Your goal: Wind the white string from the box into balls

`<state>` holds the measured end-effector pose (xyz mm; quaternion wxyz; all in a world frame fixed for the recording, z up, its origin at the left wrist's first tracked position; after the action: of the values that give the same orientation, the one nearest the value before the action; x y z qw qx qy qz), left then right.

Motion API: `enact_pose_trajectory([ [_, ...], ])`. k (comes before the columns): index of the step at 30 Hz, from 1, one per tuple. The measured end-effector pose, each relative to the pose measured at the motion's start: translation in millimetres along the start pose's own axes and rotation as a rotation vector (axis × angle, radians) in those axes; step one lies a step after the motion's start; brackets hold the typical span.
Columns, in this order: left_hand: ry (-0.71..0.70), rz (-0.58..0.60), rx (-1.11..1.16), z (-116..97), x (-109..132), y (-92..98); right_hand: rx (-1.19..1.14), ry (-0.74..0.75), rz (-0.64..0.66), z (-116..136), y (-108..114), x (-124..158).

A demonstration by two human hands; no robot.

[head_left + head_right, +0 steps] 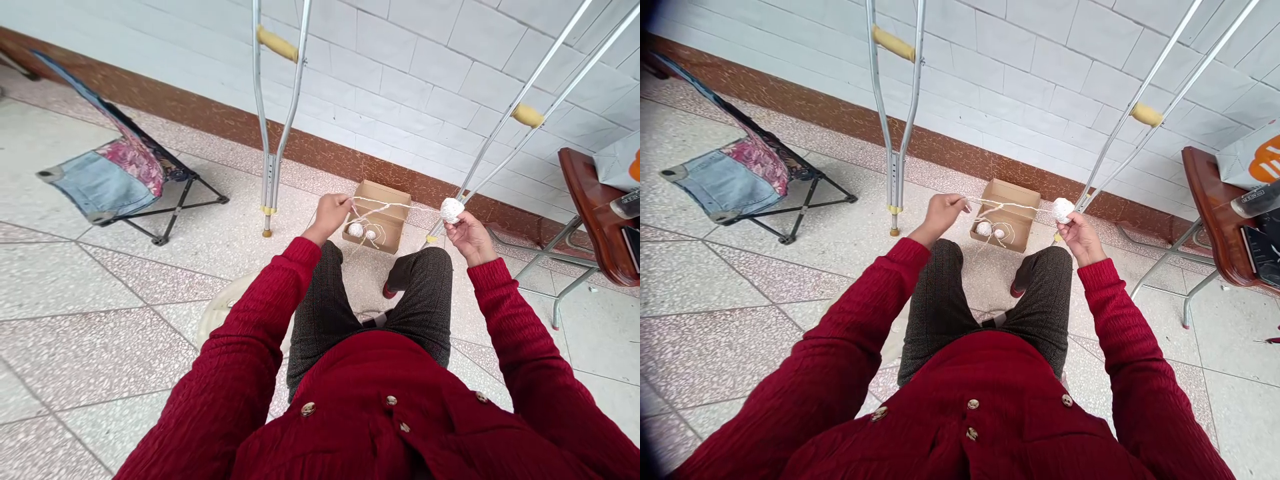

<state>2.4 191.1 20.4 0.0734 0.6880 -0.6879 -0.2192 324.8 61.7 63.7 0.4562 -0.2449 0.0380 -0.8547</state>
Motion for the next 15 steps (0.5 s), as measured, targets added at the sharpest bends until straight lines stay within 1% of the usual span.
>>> enact_pose_trajectory([
  [4, 0.162, -0.186, 0.187, 26, -9, 23.6, -0.054, 0.004, -0.084, 9, 14, -10],
  [6, 0.212, -0.245, 0.245, 35, -11, 32.0, -0.096, 0.019, -0.128, 18, 21, -13],
  [9, 0.256, -0.263, 0.284, 44, -14, 40.6, -0.157, 0.088, -0.177, 39, 31, -17],
  [12, 0.283, -0.276, 0.234, 53, -18, 50.8, -0.193, 0.155, -0.243, 61, 42, -17],
  [15, 0.336, -0.328, 0.216, 67, -20, 63.5, -0.207, 0.191, -0.304, 81, 51, -15],
])
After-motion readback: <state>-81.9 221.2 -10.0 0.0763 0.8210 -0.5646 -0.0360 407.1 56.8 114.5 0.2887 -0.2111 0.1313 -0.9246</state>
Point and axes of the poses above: each hand's wrist, its own x-axis away from the middle knuckle, its own y-axis out of the back of the hand, z = x × y, the point moved 6 cm from there along -x, towards the middle knuckle, and after that the axes turned 10 degrees about -z, right-handed, at the moved point
